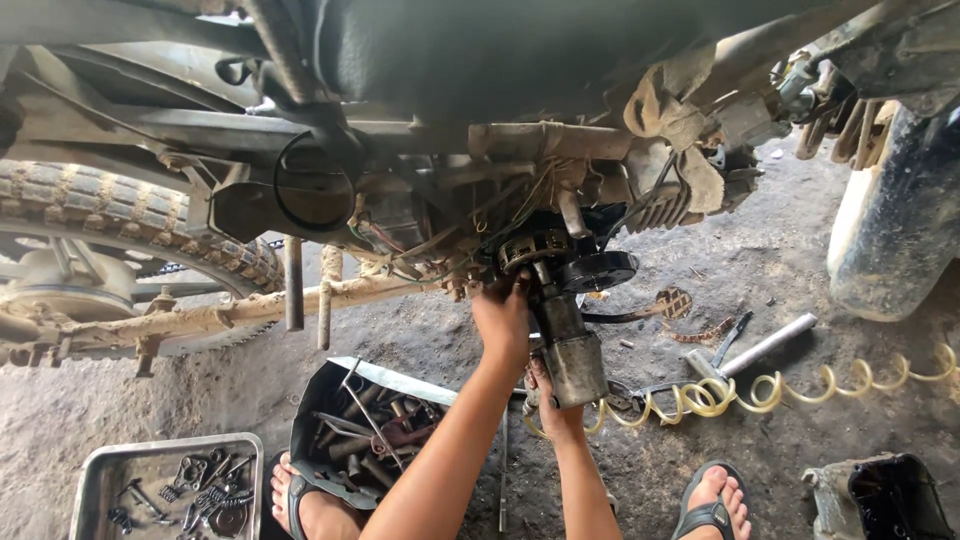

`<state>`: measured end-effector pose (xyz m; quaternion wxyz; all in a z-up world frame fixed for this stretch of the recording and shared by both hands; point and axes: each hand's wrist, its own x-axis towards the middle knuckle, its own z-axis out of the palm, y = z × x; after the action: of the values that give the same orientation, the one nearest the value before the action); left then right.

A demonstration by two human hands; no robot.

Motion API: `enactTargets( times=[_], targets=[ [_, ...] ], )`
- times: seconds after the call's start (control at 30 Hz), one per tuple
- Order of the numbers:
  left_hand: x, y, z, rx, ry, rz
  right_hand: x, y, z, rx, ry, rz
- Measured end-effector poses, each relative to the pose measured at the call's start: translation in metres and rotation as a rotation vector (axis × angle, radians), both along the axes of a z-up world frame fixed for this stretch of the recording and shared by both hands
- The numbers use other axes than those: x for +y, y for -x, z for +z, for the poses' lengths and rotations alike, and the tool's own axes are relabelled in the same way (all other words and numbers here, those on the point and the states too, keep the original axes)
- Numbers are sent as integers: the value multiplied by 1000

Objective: The person works under a motorcycle on a stand, using a pneumatic impact wrench to loosen bolts on the engine's clutch cover. They remove the clutch assembly by hand, hold and turn the clutch parts to separate them, place components in a tray, and finally wipe their hands with a rag.

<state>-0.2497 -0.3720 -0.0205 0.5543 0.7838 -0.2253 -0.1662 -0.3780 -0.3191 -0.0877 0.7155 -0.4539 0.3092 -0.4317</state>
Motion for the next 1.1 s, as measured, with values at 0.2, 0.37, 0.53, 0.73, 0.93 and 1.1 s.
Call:
enactTargets(
  times=[0.2, 0.37, 0.53, 0.73, 0.93, 1.1],
  targets=[
    [-21, 7, 11, 708, 276, 150, -2, 1, -6, 97, 24, -102],
    [-47, 10, -1, 1000, 543, 355, -7, 10, -17, 213, 77, -131],
    [-56, 10, -22, 1012, 508, 449, -6, 19, -15, 166, -37, -93],
    [-51, 19, -37, 980, 643, 410, -9, 72, -24, 10, -131, 111],
    [26, 47, -7, 221, 375, 57, -9, 154, -56, -316, -469, 488],
    [105, 10, 2, -517, 68, -739, 0, 185, -167, -317, -696, 566]
  ],
)
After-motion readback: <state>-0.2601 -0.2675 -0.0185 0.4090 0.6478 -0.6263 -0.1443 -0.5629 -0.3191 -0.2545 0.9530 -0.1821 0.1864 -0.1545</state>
